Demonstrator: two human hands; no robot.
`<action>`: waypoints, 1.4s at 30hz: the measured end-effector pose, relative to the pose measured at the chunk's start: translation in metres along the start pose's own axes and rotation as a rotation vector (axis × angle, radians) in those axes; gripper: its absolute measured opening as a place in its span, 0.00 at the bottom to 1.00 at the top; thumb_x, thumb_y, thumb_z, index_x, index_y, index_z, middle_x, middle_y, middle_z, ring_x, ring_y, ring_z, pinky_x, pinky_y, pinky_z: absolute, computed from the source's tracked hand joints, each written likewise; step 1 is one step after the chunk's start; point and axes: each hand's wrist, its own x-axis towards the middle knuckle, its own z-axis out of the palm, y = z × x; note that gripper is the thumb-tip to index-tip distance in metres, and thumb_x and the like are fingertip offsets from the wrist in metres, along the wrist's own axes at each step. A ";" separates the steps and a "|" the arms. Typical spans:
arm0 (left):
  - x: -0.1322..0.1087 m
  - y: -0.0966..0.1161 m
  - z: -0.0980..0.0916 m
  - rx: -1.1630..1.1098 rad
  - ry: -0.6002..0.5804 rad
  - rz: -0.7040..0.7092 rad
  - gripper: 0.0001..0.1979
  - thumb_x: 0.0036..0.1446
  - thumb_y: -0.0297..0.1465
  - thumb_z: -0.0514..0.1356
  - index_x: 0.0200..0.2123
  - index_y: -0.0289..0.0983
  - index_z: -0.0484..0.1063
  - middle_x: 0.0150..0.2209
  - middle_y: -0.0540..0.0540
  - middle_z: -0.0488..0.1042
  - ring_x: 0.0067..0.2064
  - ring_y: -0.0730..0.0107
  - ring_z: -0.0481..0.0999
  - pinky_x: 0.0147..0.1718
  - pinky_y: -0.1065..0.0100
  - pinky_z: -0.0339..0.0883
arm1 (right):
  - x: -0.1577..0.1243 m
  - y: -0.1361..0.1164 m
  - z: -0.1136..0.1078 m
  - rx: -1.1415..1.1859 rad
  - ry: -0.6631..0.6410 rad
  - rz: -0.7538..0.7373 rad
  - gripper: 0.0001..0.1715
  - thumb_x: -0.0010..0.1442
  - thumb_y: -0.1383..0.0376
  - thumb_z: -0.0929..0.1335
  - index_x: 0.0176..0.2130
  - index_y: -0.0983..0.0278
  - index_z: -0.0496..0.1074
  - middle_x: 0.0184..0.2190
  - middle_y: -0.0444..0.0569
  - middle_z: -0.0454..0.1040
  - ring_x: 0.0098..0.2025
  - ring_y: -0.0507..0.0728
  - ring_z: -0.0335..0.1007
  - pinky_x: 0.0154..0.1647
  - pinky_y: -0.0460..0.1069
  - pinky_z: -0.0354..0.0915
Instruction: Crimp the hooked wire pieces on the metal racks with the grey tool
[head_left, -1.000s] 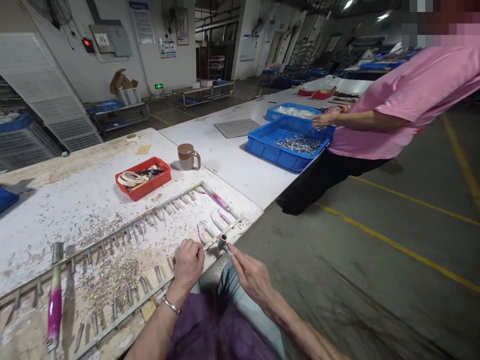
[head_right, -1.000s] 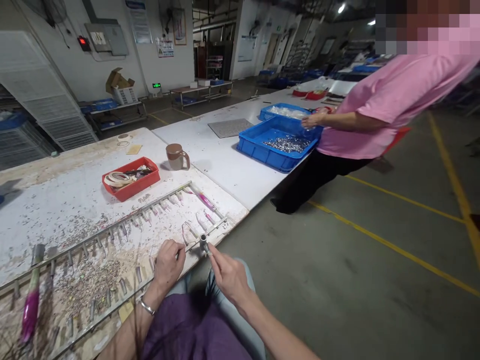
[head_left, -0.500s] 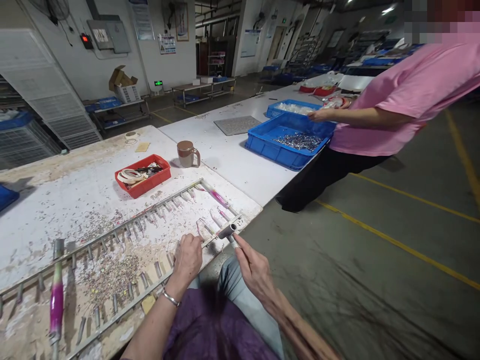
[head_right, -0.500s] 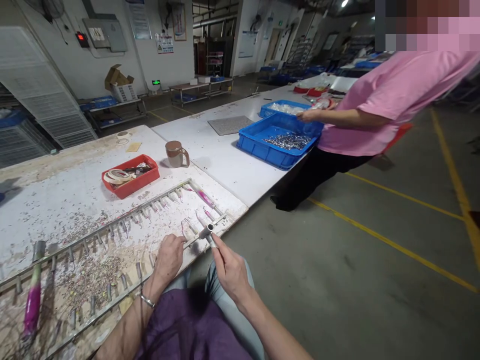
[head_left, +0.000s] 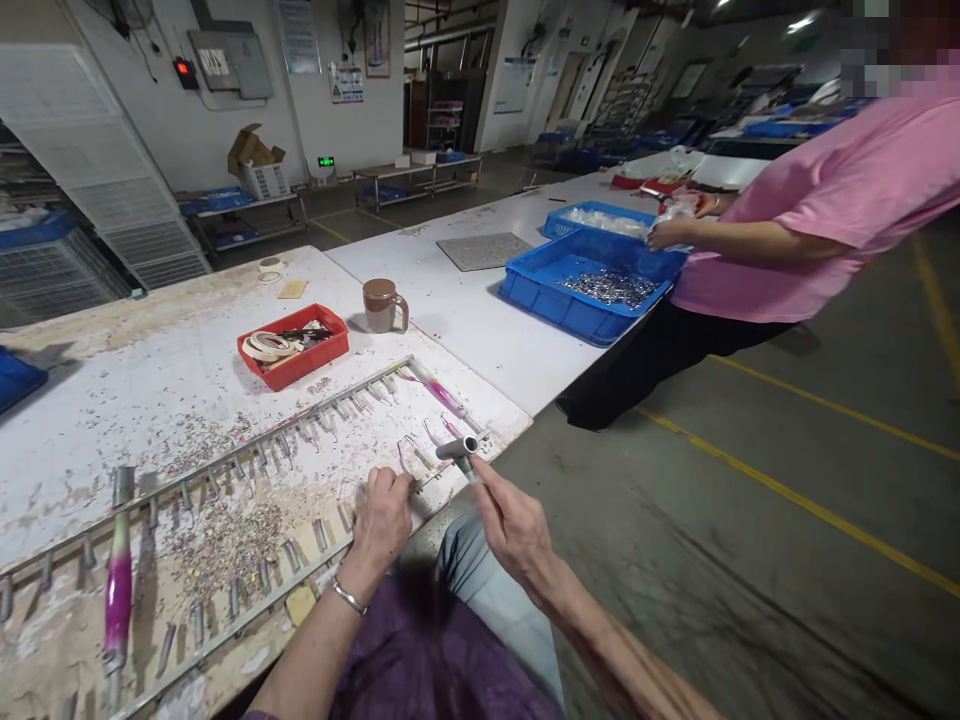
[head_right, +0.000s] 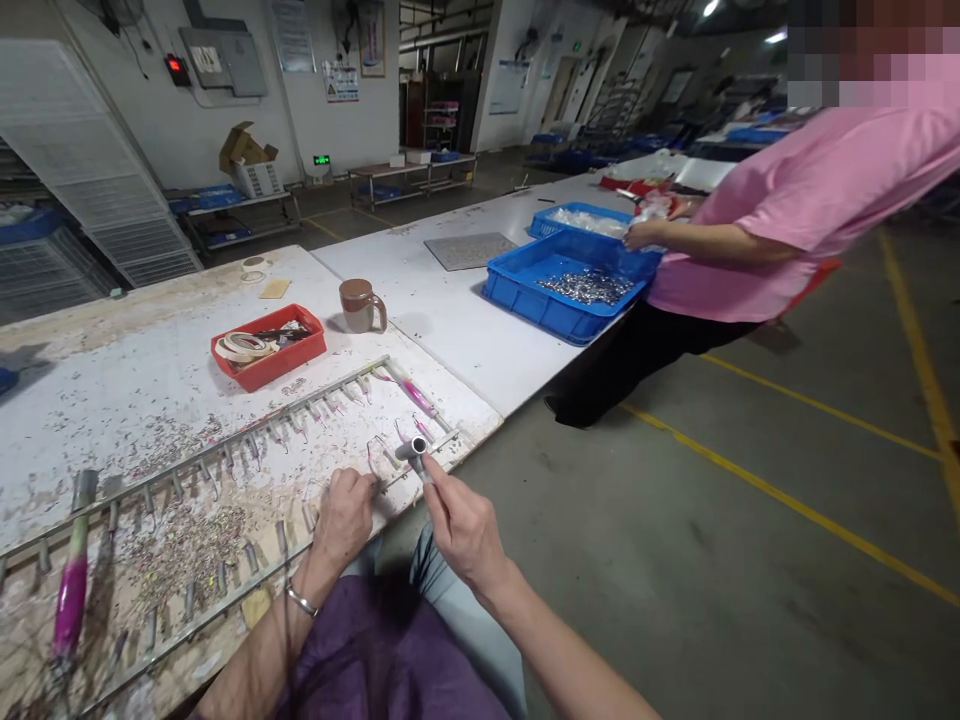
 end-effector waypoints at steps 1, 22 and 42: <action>0.000 0.000 0.000 0.002 0.001 -0.004 0.15 0.66 0.19 0.55 0.47 0.42 0.76 0.39 0.43 0.71 0.44 0.55 0.69 0.40 0.58 0.65 | 0.000 0.000 0.000 -0.006 -0.007 -0.012 0.25 0.77 0.64 0.61 0.64 0.64 0.77 0.42 0.56 0.87 0.37 0.58 0.85 0.39 0.47 0.79; -0.001 0.002 0.000 0.036 0.020 0.010 0.15 0.67 0.18 0.54 0.46 0.40 0.77 0.38 0.43 0.71 0.44 0.56 0.69 0.41 0.59 0.66 | -0.012 0.001 0.002 -0.007 -0.020 -0.026 0.24 0.77 0.65 0.61 0.64 0.64 0.78 0.40 0.54 0.87 0.35 0.58 0.85 0.36 0.46 0.78; 0.001 0.001 -0.003 0.018 0.004 0.008 0.13 0.69 0.20 0.55 0.48 0.39 0.77 0.39 0.44 0.73 0.45 0.60 0.71 0.43 0.60 0.69 | -0.015 0.003 0.007 -0.002 -0.002 -0.027 0.25 0.77 0.64 0.61 0.65 0.65 0.77 0.44 0.56 0.87 0.38 0.59 0.86 0.39 0.47 0.79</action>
